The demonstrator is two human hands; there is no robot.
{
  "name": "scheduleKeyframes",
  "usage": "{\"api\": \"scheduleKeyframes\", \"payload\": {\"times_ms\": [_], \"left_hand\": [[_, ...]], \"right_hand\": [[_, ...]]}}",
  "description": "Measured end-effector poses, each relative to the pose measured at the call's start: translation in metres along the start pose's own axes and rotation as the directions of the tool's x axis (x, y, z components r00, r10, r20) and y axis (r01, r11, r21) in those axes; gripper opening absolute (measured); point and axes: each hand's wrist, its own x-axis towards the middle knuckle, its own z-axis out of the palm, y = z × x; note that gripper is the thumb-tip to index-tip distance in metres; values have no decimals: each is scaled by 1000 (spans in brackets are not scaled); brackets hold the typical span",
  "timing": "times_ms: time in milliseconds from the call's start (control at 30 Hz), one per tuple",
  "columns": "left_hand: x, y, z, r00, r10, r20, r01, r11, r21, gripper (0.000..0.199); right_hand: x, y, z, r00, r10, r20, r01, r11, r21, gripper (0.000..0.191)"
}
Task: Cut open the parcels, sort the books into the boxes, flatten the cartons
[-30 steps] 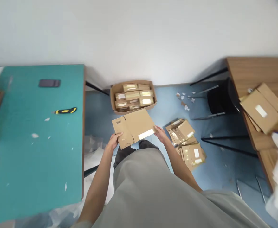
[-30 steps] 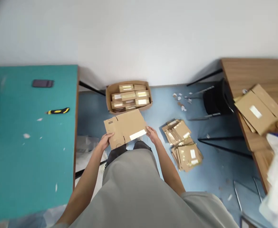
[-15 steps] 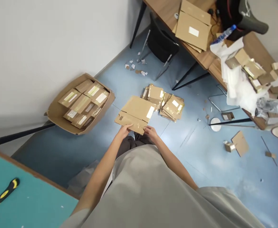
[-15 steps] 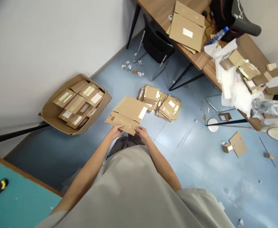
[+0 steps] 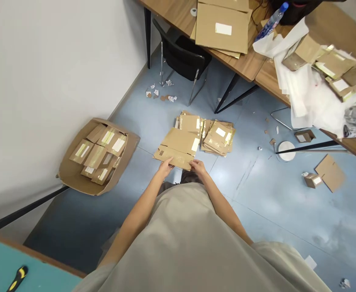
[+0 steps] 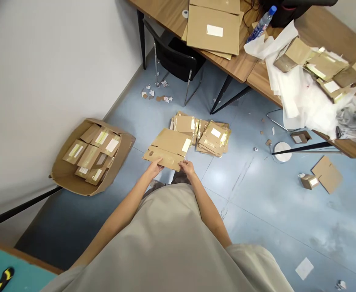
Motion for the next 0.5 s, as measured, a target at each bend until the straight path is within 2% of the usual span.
{"api": "scheduleKeyframes", "payload": {"times_ms": [100, 200, 367, 500], "left_hand": [[29, 27, 43, 986, 78, -149, -72, 996, 48, 41], [60, 50, 74, 966, 121, -229, -89, 986, 144, 42], [111, 71, 103, 973, 128, -194, -53, 935, 350, 46], [172, 74, 115, 975, 187, -118, -91, 825, 557, 36]], "right_hand": [[45, -39, -29, 999, -30, -19, 29, 999, -42, 32], [89, -72, -55, 999, -39, -17, 37, 994, -103, 33], [164, -107, -86, 998, -53, -35, 43, 973, -227, 37], [236, -104, -98, 993, -72, -89, 42, 951, -307, 39]]}}
